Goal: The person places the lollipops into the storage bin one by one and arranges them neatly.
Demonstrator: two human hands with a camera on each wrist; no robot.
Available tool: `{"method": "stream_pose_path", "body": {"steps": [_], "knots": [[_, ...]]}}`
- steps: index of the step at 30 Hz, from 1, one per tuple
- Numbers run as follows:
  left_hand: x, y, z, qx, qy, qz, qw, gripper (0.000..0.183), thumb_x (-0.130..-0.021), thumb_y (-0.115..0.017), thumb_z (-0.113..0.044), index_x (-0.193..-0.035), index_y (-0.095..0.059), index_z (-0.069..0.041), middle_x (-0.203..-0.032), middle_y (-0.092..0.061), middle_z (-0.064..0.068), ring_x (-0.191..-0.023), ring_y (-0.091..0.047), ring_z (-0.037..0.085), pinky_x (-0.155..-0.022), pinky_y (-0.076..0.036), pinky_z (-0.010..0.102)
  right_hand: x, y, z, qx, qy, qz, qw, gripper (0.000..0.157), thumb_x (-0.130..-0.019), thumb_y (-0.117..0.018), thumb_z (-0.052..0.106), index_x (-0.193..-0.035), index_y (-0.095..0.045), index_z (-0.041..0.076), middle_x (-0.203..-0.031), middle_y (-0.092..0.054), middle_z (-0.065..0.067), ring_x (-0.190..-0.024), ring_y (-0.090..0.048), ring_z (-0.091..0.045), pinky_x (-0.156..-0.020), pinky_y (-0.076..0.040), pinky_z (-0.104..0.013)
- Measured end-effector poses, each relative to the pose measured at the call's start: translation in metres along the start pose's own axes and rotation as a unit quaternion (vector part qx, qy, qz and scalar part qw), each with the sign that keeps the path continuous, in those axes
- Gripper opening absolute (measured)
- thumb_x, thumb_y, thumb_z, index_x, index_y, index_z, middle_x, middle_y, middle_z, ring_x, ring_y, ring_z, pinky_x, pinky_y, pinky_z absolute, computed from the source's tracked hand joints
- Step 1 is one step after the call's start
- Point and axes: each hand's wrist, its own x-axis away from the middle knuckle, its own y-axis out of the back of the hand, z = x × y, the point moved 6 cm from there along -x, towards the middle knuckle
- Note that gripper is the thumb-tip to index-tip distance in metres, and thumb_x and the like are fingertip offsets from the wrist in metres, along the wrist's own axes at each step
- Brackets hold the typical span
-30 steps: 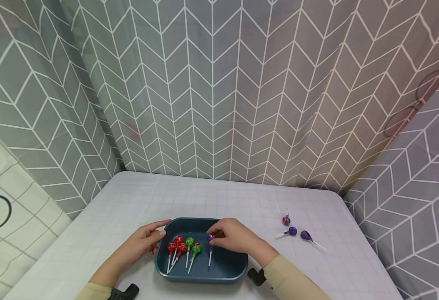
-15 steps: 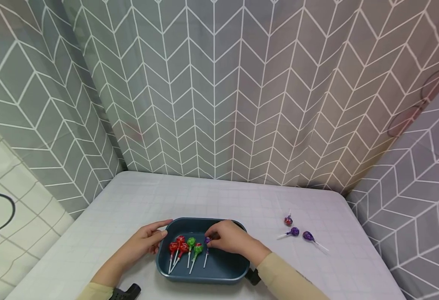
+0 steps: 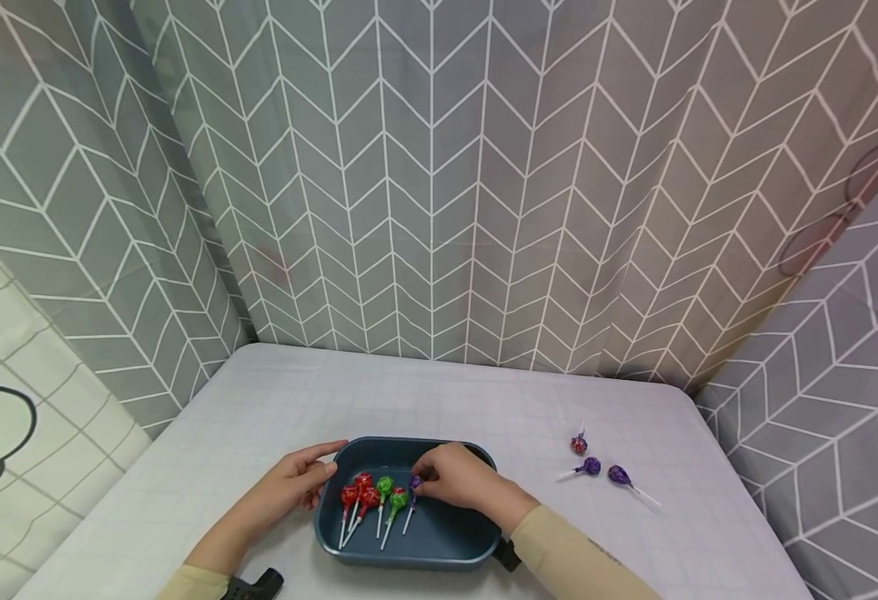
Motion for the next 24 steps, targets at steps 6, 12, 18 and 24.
{"method": "stream_pose_path", "body": {"steps": [6,12,18,24], "knots": [[0.0007,-0.0002,0.0,-0.004,0.0,-0.003,1.0,0.05,-0.1,-0.059,-0.032,-0.146,-0.048,-0.015,-0.075,-0.062,0.011,-0.065,-0.059,0.025,-0.057,-0.05,0.032,-0.0011,-0.0005,0.0006,-0.006,0.003,-0.007,1.0,0.021,-0.088,-0.076,0.015,-0.106,-0.075,0.006,-0.095,-0.073,0.003,-0.079,-0.064,0.001,-0.07,-0.052,-0.021],[0.0005,0.0006,0.002,-0.005,0.003,-0.005,1.0,0.05,-0.1,-0.059,-0.032,-0.146,-0.049,-0.016,-0.075,-0.062,0.011,-0.066,-0.059,0.025,-0.057,-0.05,0.032,-0.0021,-0.0013,0.0007,-0.01,0.004,-0.008,1.0,0.021,-0.088,-0.076,0.016,-0.106,-0.075,0.007,-0.094,-0.073,0.003,-0.078,-0.064,0.001,-0.07,-0.052,-0.021],[0.0004,0.001,0.0009,-0.005,0.001,-0.006,1.0,0.05,-0.1,-0.059,-0.031,-0.146,-0.048,-0.015,-0.075,-0.062,0.011,-0.065,-0.059,0.024,-0.057,-0.05,0.031,-0.003,-0.0015,0.0009,-0.016,0.006,-0.01,1.0,0.022,-0.087,-0.077,0.018,-0.106,-0.075,0.007,-0.094,-0.073,0.003,-0.078,-0.065,-0.001,-0.07,-0.052,-0.021],[0.0011,0.0005,-0.0003,-0.004,0.0,-0.005,1.0,0.05,-0.1,-0.06,-0.032,-0.146,-0.049,-0.015,-0.075,-0.062,0.011,-0.065,-0.059,0.024,-0.057,-0.051,0.031,-0.0021,-0.0024,-0.0015,-0.015,-0.001,-0.009,1.0,0.025,-0.087,-0.078,0.02,-0.108,-0.075,0.007,-0.095,-0.073,0.004,-0.079,-0.065,0.0,-0.07,-0.052,-0.02]]}}
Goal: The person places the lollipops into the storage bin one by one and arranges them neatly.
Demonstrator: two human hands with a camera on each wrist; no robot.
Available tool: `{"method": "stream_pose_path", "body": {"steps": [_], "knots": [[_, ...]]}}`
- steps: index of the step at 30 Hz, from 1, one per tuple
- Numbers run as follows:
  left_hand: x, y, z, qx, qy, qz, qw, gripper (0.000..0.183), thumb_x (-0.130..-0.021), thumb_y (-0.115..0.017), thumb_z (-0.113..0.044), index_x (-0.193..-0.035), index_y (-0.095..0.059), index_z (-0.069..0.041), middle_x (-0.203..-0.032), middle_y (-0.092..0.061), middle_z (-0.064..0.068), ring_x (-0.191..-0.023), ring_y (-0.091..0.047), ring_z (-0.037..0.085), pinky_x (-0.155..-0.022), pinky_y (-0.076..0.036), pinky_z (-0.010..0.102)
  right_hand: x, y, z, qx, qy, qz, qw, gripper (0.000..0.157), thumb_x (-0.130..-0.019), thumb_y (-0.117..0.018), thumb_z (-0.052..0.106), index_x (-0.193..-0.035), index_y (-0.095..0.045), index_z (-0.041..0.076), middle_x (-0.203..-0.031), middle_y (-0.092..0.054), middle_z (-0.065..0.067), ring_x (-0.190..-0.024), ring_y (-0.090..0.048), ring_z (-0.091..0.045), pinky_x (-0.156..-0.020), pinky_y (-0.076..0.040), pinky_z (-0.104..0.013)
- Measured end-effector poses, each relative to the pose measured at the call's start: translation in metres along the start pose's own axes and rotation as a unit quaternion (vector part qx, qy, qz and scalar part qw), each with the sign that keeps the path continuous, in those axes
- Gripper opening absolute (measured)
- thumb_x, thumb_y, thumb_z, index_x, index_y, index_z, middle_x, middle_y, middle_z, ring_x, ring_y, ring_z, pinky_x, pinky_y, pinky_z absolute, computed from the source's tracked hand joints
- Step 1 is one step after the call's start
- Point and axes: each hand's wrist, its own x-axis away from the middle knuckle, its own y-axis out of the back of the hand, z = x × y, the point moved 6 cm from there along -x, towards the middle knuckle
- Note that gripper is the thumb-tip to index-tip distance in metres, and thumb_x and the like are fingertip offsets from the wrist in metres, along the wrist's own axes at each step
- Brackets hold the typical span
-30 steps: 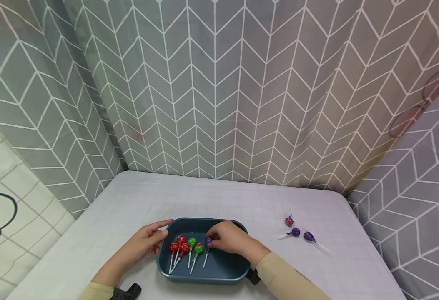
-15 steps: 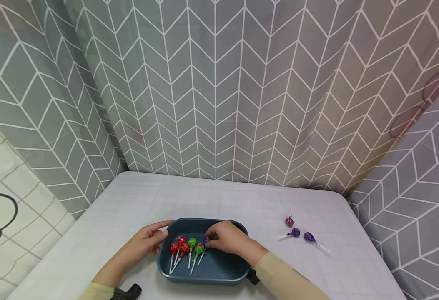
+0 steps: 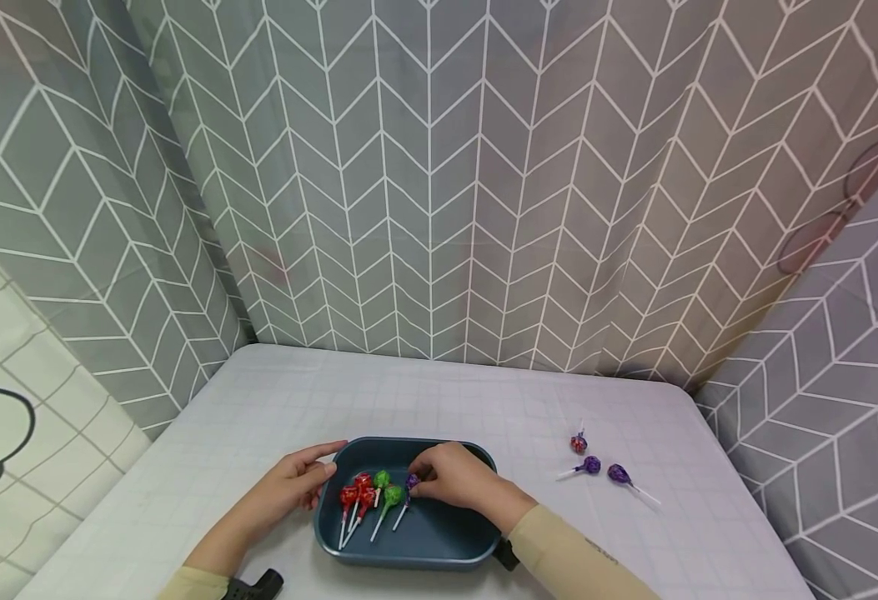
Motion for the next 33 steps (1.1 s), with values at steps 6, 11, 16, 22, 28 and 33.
{"method": "stream_pose_path", "body": {"steps": [6,11,16,22,28,33], "knots": [[0.0001,-0.0001,0.0012,0.003,0.001,0.0,1.0,0.051,-0.099,-0.061,-0.032,-0.146,-0.049,-0.015,-0.075,-0.062,0.011,-0.065,-0.059,0.025,-0.056,-0.05,0.031,0.0001,-0.0001,-0.0014,-0.009,-0.003,-0.002,1.0,0.025,-0.087,-0.078,0.019,-0.108,-0.074,0.007,-0.095,-0.073,0.005,-0.079,-0.066,-0.001,-0.07,-0.052,-0.02],[-0.0001,-0.0001,0.0012,0.001,-0.001,-0.003,1.0,0.05,-0.099,-0.061,-0.032,-0.146,-0.049,-0.015,-0.075,-0.062,0.011,-0.065,-0.059,0.025,-0.056,-0.05,0.031,0.0,0.0,-0.0009,-0.021,0.001,-0.001,1.0,0.022,-0.086,-0.078,0.016,-0.107,-0.075,0.008,-0.095,-0.073,0.004,-0.08,-0.067,-0.002,-0.07,-0.052,-0.02],[0.0002,-0.0003,0.0,0.0,-0.003,-0.004,1.0,0.05,-0.1,-0.06,-0.031,-0.146,-0.049,-0.015,-0.074,-0.062,0.011,-0.064,-0.059,0.024,-0.056,-0.05,0.03,0.0001,-0.0002,-0.0007,-0.032,0.002,0.001,0.999,0.022,-0.087,-0.077,0.015,-0.107,-0.075,0.008,-0.096,-0.073,0.004,-0.081,-0.067,-0.003,-0.07,-0.052,-0.021],[0.0011,-0.0004,-0.0014,-0.001,-0.002,-0.005,1.0,0.05,-0.1,-0.06,-0.032,-0.146,-0.049,-0.015,-0.075,-0.062,0.011,-0.064,-0.059,0.024,-0.056,-0.051,0.03,0.0007,0.0005,0.0006,-0.028,0.001,0.001,1.0,0.022,-0.087,-0.077,0.015,-0.108,-0.075,0.008,-0.098,-0.073,0.002,-0.081,-0.067,-0.002,-0.071,-0.052,-0.021],[0.0012,-0.0001,-0.0005,0.0,-0.001,-0.004,1.0,0.051,-0.1,-0.06,-0.032,-0.146,-0.049,-0.015,-0.075,-0.062,0.011,-0.065,-0.059,0.025,-0.057,-0.051,0.031,0.0007,0.0008,0.0006,-0.032,-0.003,-0.002,0.999,0.022,-0.086,-0.077,0.015,-0.107,-0.075,0.008,-0.097,-0.073,0.0,-0.081,-0.067,-0.002,-0.071,-0.052,-0.02],[0.0008,-0.0001,0.0012,-0.002,-0.002,-0.003,1.0,0.051,-0.1,-0.06,-0.032,-0.146,-0.049,-0.015,-0.075,-0.062,0.011,-0.065,-0.059,0.025,-0.057,-0.051,0.031,0.0016,0.0006,0.0004,-0.033,-0.005,-0.003,0.999,0.023,-0.086,-0.077,0.015,-0.108,-0.075,0.008,-0.097,-0.073,0.0,-0.08,-0.067,-0.002,-0.07,-0.052,-0.021]]}}
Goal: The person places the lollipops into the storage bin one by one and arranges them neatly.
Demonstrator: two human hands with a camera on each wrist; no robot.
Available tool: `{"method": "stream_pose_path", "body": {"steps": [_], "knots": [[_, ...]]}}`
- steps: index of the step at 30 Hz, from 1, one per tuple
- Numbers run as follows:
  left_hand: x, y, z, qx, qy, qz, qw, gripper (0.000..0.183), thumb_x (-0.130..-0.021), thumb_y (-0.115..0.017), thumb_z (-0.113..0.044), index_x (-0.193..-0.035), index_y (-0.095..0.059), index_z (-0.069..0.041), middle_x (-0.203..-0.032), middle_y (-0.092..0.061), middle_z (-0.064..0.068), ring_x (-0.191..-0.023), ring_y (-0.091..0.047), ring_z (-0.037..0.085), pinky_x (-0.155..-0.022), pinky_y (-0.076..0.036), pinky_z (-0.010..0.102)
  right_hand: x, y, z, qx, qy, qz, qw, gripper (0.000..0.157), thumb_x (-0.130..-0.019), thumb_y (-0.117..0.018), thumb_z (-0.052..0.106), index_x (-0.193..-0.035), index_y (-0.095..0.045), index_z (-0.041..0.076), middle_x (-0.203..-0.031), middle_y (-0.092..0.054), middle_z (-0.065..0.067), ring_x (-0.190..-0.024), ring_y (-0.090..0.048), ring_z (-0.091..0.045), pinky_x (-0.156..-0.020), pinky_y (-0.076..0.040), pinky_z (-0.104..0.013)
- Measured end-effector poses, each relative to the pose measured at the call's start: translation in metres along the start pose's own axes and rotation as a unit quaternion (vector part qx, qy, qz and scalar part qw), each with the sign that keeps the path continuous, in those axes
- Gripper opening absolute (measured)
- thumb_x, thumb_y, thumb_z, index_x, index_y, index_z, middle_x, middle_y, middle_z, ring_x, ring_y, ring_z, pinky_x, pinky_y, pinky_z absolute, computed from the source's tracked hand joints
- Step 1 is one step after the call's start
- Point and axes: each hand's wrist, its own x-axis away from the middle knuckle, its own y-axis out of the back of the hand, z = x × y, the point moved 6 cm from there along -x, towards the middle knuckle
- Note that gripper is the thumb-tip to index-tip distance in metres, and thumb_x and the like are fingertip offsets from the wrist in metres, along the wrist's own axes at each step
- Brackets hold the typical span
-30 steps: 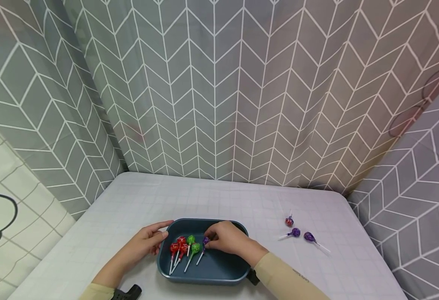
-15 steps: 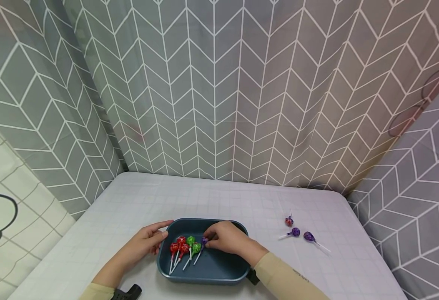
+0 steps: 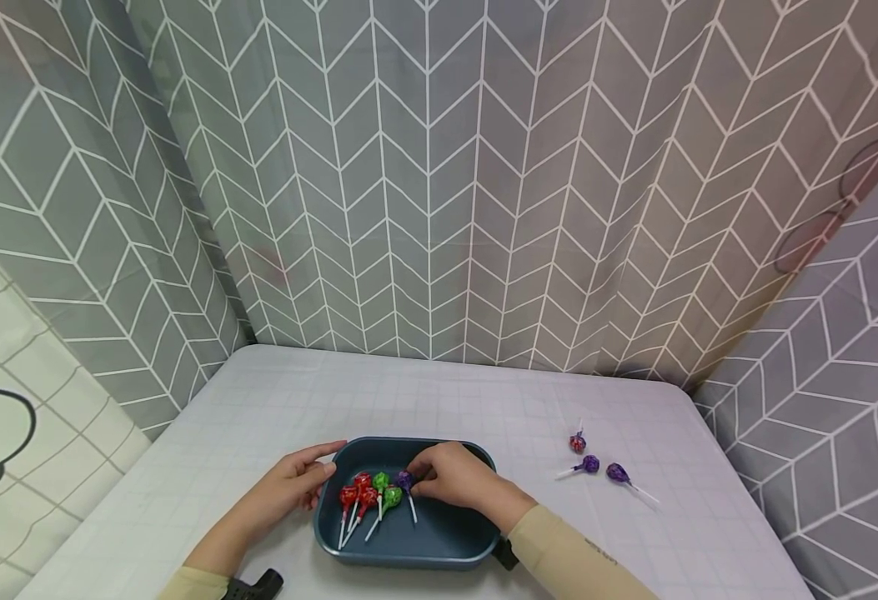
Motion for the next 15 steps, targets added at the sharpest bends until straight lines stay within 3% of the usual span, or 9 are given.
{"method": "stream_pose_path", "body": {"steps": [15], "knots": [[-0.0007,-0.0004,0.0001,0.001,-0.003,0.003,1.0,0.05,-0.1,-0.059,-0.031,-0.147,-0.048,-0.014,-0.075,-0.061,0.011,-0.065,-0.059,0.025,-0.057,-0.051,0.031,0.0006,-0.0007,-0.0011,-0.006,-0.001,-0.001,1.0,0.025,-0.086,-0.078,0.018,-0.109,-0.075,0.007,-0.099,-0.073,0.0,-0.08,-0.067,-0.001,-0.07,-0.052,-0.02]]}}
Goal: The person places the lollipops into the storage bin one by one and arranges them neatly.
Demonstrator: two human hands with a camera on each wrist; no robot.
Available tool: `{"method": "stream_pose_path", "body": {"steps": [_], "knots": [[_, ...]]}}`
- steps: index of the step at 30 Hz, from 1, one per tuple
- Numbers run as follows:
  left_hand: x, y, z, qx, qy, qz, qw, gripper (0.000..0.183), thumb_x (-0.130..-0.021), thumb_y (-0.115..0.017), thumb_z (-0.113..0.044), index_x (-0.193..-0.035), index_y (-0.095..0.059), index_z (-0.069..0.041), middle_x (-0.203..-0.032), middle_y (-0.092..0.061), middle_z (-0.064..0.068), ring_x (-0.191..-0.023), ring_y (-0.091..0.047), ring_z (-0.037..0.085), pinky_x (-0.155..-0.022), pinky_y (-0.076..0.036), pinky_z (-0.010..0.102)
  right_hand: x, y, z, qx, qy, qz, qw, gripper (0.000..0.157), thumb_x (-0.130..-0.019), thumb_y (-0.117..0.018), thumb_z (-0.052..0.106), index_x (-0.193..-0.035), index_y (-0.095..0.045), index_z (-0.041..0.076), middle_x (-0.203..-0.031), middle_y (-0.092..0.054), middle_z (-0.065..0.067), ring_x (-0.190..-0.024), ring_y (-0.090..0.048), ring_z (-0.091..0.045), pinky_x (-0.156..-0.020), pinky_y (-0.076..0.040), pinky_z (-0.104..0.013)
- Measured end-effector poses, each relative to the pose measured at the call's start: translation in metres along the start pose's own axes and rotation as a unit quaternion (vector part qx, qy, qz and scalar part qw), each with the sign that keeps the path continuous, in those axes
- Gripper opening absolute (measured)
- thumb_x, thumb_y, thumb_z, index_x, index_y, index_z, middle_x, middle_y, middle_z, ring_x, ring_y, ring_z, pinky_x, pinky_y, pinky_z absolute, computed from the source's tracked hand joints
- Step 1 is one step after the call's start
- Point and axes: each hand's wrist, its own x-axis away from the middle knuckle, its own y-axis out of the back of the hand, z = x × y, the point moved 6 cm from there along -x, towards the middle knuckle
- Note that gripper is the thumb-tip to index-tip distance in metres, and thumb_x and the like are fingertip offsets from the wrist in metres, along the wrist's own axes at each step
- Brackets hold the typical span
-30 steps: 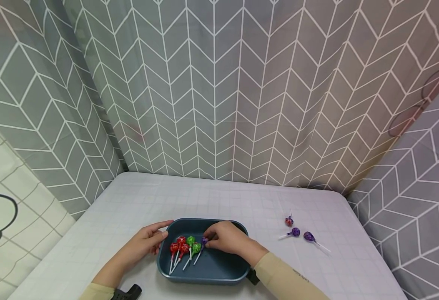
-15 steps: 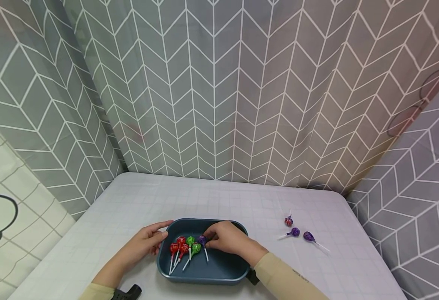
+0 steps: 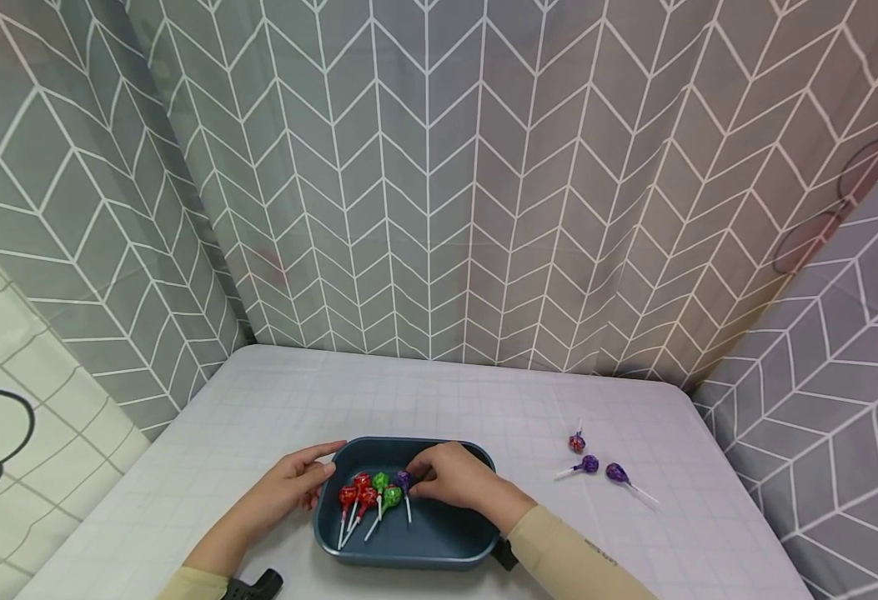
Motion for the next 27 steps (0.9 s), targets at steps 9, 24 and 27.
{"method": "stream_pose_path", "body": {"steps": [9,24,27], "knots": [[-0.001,0.001,0.001,-0.006,0.001,0.001,1.0,0.049,-0.1,-0.059,-0.032,-0.146,-0.05,-0.015,-0.075,-0.062,0.012,-0.065,-0.061,0.024,-0.058,-0.052,0.031,0.002,0.003,0.001,0.003,0.001,-0.005,1.0,0.025,-0.087,-0.077,0.017,-0.109,-0.074,0.007,-0.1,-0.073,-0.001,-0.081,-0.067,-0.002,-0.07,-0.053,-0.021],[-0.002,0.001,0.002,0.0,0.006,0.001,1.0,0.051,-0.1,-0.059,-0.031,-0.147,-0.048,-0.014,-0.076,-0.061,0.011,-0.066,-0.059,0.025,-0.057,-0.051,0.031,0.014,0.026,0.004,-0.023,-0.012,-0.03,0.999,0.033,-0.09,-0.074,0.025,-0.117,-0.071,0.006,-0.111,-0.071,-0.004,-0.09,-0.066,-0.006,-0.073,-0.053,-0.024],[-0.002,0.0,0.001,0.003,0.005,0.002,1.0,0.051,-0.1,-0.059,-0.032,-0.147,-0.048,-0.013,-0.076,-0.061,0.011,-0.066,-0.059,0.025,-0.057,-0.051,0.031,0.018,0.033,0.004,-0.023,-0.013,-0.036,0.999,0.035,-0.091,-0.074,0.027,-0.119,-0.071,0.006,-0.114,-0.07,-0.005,-0.092,-0.067,-0.008,-0.074,-0.053,-0.025]]}}
